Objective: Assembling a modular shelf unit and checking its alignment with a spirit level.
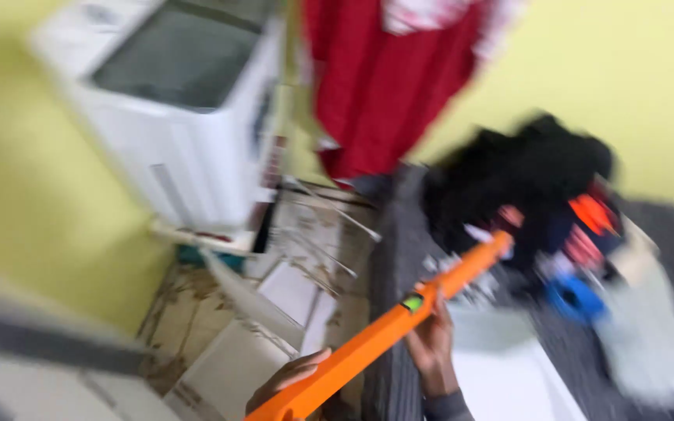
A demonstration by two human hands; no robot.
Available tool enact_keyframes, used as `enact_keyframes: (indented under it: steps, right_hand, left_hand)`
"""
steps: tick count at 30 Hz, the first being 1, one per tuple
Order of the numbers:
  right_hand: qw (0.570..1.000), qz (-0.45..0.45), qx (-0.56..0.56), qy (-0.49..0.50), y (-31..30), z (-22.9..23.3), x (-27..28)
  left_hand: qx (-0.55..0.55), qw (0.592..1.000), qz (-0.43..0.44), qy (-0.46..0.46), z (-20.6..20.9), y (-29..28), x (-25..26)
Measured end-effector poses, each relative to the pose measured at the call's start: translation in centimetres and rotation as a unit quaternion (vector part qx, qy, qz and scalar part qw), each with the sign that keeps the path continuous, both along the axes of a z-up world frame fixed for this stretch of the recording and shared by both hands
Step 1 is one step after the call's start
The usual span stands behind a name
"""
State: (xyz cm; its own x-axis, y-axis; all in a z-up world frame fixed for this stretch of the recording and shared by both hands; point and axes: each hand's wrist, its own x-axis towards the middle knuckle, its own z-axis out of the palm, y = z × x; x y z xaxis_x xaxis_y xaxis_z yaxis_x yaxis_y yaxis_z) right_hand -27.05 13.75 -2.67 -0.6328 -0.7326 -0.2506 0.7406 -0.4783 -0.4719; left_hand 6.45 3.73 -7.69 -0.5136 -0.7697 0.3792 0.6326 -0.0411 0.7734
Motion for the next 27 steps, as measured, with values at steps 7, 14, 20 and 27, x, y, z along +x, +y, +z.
enact_keyframes:
  steps: [7,14,20,27]
  right_hand:
    - [0.989,-0.079,0.121,-0.022,10.2,4.4,9.5]
    - [0.979,-0.141,0.141,-0.033,18.2,6.1,14.2]
    - [0.954,-0.249,0.144,-0.08,25.0,4.8,15.2]
    - [0.917,-0.321,0.232,-0.047,35.4,3.4,18.2]
  left_hand:
    - [-0.053,0.992,-0.112,-0.004,2.6,7.8,1.4]
    - [-0.104,0.978,-0.179,0.0,9.8,10.9,1.2]
    - [-0.025,0.955,-0.296,-0.001,8.6,13.3,1.3]
    - [0.188,0.927,-0.311,-0.097,8.8,17.7,2.5]
